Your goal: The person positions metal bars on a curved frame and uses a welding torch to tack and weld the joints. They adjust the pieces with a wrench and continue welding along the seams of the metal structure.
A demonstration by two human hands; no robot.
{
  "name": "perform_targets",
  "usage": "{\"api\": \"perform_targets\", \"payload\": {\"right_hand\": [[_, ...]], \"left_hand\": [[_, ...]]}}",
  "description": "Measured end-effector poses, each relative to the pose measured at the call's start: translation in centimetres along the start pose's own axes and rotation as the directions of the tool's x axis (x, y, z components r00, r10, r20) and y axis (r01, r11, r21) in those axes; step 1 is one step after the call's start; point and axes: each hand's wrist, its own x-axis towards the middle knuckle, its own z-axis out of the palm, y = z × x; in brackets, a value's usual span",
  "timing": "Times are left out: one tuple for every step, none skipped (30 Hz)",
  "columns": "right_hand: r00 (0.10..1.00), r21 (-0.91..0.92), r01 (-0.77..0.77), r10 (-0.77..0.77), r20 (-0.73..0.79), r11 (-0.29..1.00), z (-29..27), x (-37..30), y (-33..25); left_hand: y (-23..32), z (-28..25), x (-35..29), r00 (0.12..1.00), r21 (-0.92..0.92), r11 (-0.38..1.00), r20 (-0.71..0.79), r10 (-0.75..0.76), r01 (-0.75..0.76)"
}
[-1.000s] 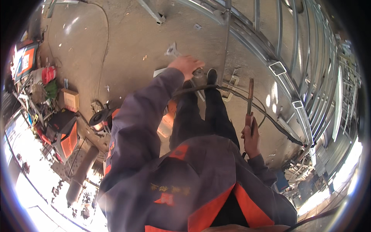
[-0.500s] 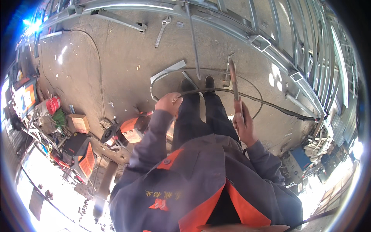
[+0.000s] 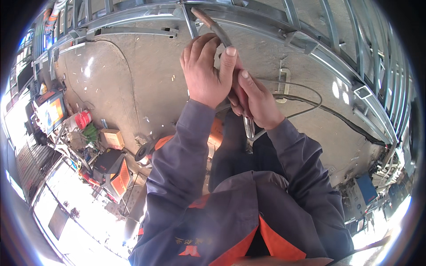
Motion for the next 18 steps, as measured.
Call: {"api": "perform_targets", "payload": {"right_hand": [[0.998,0.015,0.041,-0.041,0.048,0.999,-0.3,0.5,0.0],[0.997,0.021,0.054,-0.055,0.062,0.998,-0.4,1.1,0.2],[0.996,0.03,0.057,-0.059,0.07,0.998,-0.5,1.5,0.4],[0.994,0.03,0.061,-0.063,0.088,0.998,-0.8,1.7,0.5],[0.993,0.03,0.063,-0.066,0.102,0.998,-1.0,2.0,0.6],[0.991,0.031,0.066,-0.07,0.115,0.997,-1.3,2.3,0.6],[0.99,0.038,0.066,-0.07,0.119,0.997,-1.6,2.5,0.7],[0.99,0.045,0.067,-0.072,0.123,0.997,-1.7,2.7,0.8],[0.989,0.054,0.068,-0.074,0.128,0.996,-1.9,3.0,0.8],[0.987,0.076,0.067,-0.077,0.139,0.995,-2.1,3.2,0.7],[0.986,0.1,0.062,-0.077,0.15,0.993,-2.4,3.4,0.6],[0.988,0.115,0.038,-0.055,0.146,0.993,-2.6,3.5,0.6],[0.983,0.111,0.056,-0.074,0.169,0.992,-2.9,3.6,0.5],[0.982,0.099,0.053,-0.07,0.177,0.994,-3.1,3.6,0.3],[0.981,0.087,0.05,-0.065,0.184,0.995,-3.3,3.5,0.2],[0.979,0.088,0.064,-0.08,0.187,0.994,-3.4,3.5,0.2],[0.977,0.089,0.079,-0.095,0.19,0.993,-3.4,3.4,0.2],[0.972,0.095,0.099,-0.117,0.204,0.991,-3.5,3.4,0.1]], "left_hand": [[-0.1,0.4,-0.1,1.0,0.04,0.999,-0.019,0.007,-0.006],[-0.3,0.7,-0.3,0.999,0.072,0.997,-0.04,0.014,-0.012],[-0.3,0.9,-0.5,0.998,0.097,0.995,-0.058,0.02,-0.015],[-0.3,0.9,-0.6,0.999,0.136,0.991,-0.046,0.017,-0.011],[-0.3,1.0,-0.7,0.999,0.167,0.986,-0.036,0.019,-0.013],[-0.3,1.1,-0.7,0.999,0.196,0.98,-0.025,0.022,-0.016],[-0.2,1.1,-0.7,1.0,0.219,0.976,-0.015,0.014,-0.01],[-0.1,1.1,-0.6,1.0,0.241,0.971,-0.007,0.008,-0.006],[0.0,1.1,-0.6,1.0,0.262,0.965,0.002,0.003,-0.003],[0.1,1.1,-0.5,1.0,0.288,0.957,0.014,0.004,-0.007],[0.2,1.2,-0.5,1.0,0.314,0.949,0.027,0.002,-0.01],[0.3,1.2,-0.5,0.999,0.337,0.941,0.04,0.001,-0.015],[0.4,1.3,-0.5,0.999,0.347,0.938,0.038,0.001,-0.014],[0.5,1.3,-0.5,0.999,0.357,0.934,0.037,0.0,-0.013],[0.5,1.3,-0.4,0.999,0.364,0.931,0.038,-0.005,-0.009],[0.6,1.3,-0.5,0.998,0.379,0.925,0.061,-0.022,-0.002],[0.7,1.2,-0.5,0.995,0.392,0.92,0.085,-0.044,0.007],[0.6,1.1,-0.5,0.995,0.393,0.919,0.092,-0.049,0.009]]}}
